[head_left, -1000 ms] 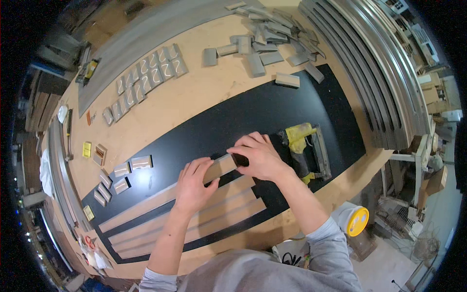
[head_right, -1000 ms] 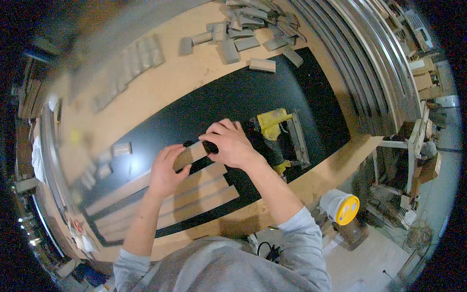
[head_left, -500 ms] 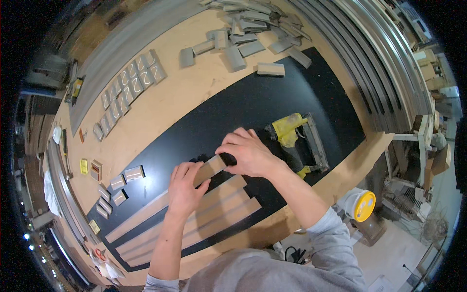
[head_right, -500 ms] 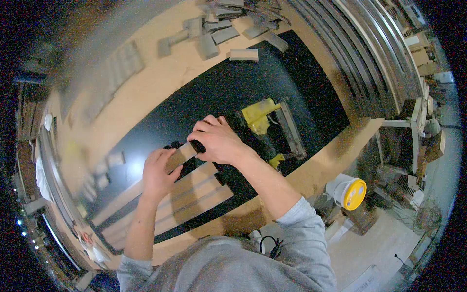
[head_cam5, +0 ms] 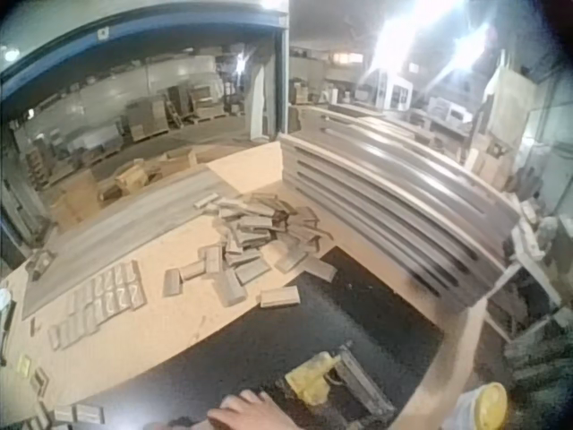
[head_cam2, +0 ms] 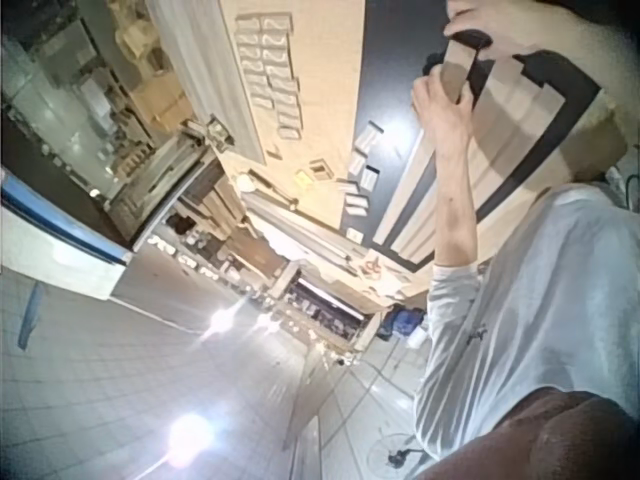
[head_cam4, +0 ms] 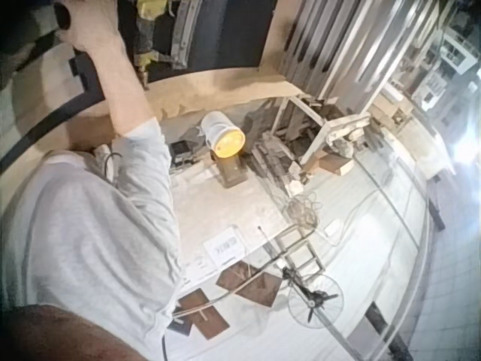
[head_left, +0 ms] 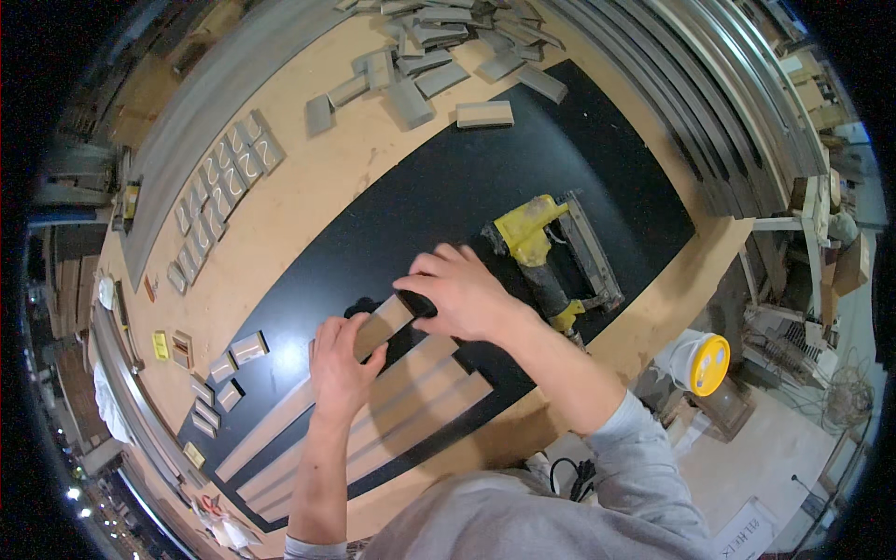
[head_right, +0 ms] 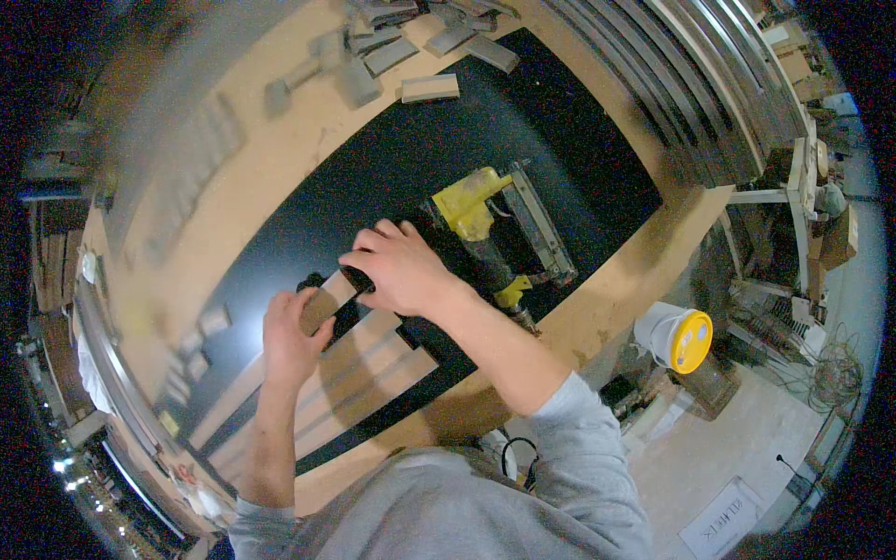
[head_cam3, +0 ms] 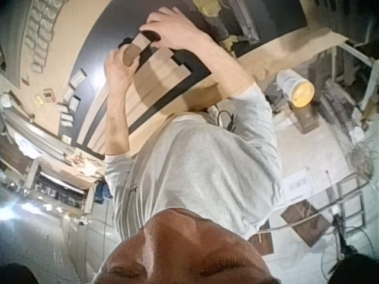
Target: Assembling wooden furniture components by nailing small blocks to longer strips.
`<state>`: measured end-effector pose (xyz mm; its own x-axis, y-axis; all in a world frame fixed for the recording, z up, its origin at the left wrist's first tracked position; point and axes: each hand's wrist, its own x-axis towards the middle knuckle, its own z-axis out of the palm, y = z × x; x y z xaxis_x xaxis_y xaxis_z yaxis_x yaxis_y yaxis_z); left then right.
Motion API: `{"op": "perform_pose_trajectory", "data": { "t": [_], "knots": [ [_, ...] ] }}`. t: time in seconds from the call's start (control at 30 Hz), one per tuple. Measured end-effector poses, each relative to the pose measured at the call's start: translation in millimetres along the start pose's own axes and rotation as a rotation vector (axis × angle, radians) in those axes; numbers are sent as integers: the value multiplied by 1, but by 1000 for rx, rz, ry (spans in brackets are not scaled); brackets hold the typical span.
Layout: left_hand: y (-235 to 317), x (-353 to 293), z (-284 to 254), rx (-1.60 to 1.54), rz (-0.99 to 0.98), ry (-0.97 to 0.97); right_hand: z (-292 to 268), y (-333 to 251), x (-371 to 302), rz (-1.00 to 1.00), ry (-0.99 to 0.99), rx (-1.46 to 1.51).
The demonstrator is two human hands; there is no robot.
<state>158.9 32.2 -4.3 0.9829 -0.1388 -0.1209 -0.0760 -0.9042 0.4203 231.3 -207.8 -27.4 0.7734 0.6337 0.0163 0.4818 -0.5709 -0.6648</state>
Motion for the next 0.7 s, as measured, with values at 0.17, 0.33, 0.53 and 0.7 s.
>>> {"op": "perform_pose_trajectory", "data": {
  "t": [0.17, 0.33, 0.53, 0.7],
  "knots": [
    [-1, -1, -1, -1, 12, 24, 26, -43, -38, 345, 171, 25],
    [1, -1, -1, -17, 40, 38, 41, -63, -45, 395, 308, 55],
    [2, -4, -1, -38, 15, 51, 41, -67, -45, 410, 298, 51],
    [1, -4, -2, 23, 29, 50, 31, -66, -44, 400, 250, 25]
  ]
}}
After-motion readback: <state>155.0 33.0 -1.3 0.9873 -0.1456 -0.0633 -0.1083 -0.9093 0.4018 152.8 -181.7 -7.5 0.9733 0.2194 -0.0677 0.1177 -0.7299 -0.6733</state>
